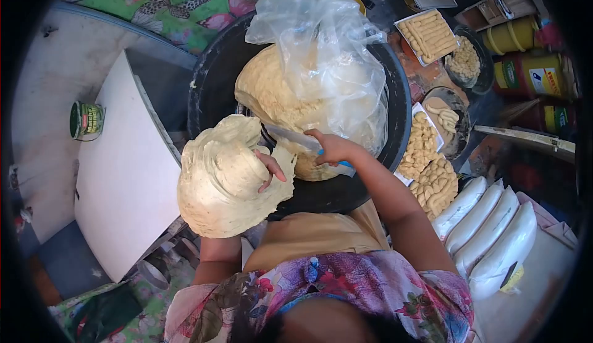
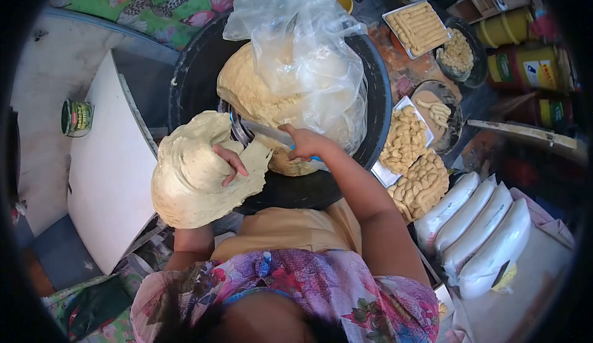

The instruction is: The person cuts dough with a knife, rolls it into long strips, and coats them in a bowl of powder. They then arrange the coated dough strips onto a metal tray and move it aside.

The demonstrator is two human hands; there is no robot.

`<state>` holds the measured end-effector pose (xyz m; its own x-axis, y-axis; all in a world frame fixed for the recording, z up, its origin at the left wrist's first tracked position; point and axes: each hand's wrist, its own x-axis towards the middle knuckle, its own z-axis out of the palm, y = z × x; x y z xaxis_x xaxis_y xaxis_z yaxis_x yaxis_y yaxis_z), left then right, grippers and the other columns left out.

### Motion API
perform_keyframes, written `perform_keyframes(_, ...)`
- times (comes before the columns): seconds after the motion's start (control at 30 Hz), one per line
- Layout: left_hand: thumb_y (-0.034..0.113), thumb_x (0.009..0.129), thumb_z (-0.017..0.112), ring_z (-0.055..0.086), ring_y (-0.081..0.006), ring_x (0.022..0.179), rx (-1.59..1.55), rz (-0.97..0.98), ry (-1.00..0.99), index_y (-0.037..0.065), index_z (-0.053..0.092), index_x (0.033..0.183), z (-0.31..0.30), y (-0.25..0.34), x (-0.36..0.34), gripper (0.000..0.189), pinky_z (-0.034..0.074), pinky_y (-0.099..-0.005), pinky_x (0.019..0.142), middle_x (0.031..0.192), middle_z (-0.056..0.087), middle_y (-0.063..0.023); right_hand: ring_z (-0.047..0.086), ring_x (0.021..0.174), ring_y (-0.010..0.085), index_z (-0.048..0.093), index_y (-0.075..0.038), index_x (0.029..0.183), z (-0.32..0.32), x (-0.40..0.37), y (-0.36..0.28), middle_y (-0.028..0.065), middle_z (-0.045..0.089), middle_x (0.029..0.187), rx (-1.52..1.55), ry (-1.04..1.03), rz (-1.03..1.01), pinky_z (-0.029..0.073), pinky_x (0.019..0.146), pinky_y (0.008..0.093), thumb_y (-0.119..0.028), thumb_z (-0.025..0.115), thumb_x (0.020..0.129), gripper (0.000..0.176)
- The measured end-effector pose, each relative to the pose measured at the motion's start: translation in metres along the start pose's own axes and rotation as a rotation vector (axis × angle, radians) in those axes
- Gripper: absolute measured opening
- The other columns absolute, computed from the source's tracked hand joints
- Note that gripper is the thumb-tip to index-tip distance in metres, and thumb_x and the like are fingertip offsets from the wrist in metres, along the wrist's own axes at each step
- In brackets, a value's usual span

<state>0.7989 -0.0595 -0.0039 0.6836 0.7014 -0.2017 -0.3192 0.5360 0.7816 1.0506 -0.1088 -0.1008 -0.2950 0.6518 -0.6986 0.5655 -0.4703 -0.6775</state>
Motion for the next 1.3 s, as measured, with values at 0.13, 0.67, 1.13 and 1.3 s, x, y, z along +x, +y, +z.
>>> perform_keyframes(0.13,0.025,0.087,0.056,0.057,-0.0253,0.067,-0.027,-0.036,0.076,0.001,0.05,0.114,0.001,0.003,-0.01,0.036,0.049,-0.0397,0.066,0.076,0.056,-0.0116,0.061,0.057,0.028,0.031,-0.011,0.139,0.033,0.033,0.041,0.0169,0.062,0.074,-0.032,0.147,-0.149,0.049,0.048,0.0379,-0.013,0.061,0.072,0.073)
perform_keyframes(0.67,0.03,0.089,0.054,0.054,-0.0159,0.058,0.573,-0.052,0.228,-0.004,0.056,0.113,0.032,0.032,0.0,0.042,0.044,-0.0259,0.061,0.079,0.064,-0.0125,0.064,0.075,0.0372,0.027,-0.016,0.143,0.112,0.063,0.062,0.0244,0.064,0.092,-0.368,-0.095,-0.113,0.05,0.065,0.0462,-0.015,0.045,0.09,0.055)
perform_keyframes(1.13,0.035,0.092,0.05,0.057,-0.0121,0.079,0.958,0.182,0.142,-0.003,0.056,0.118,0.082,0.213,-0.073,0.047,0.045,-0.0227,0.073,0.093,0.064,-0.0092,0.05,0.046,0.0116,0.02,-0.016,0.147,0.064,-0.003,0.054,0.0099,0.063,0.084,0.706,0.018,0.031,0.044,0.042,0.0258,-0.006,0.053,0.083,0.073)
perform_keyframes(1.3,0.038,0.094,0.048,0.058,-0.0121,0.092,0.926,0.333,0.365,-0.002,0.053,0.123,0.046,0.294,-0.096,0.049,0.045,-0.0233,0.08,0.105,0.062,-0.0089,0.049,0.045,0.011,0.025,-0.013,0.145,0.056,-0.015,0.035,0.0109,0.063,0.088,0.689,0.129,-0.013,0.042,0.04,0.025,-0.005,0.054,0.081,0.07)
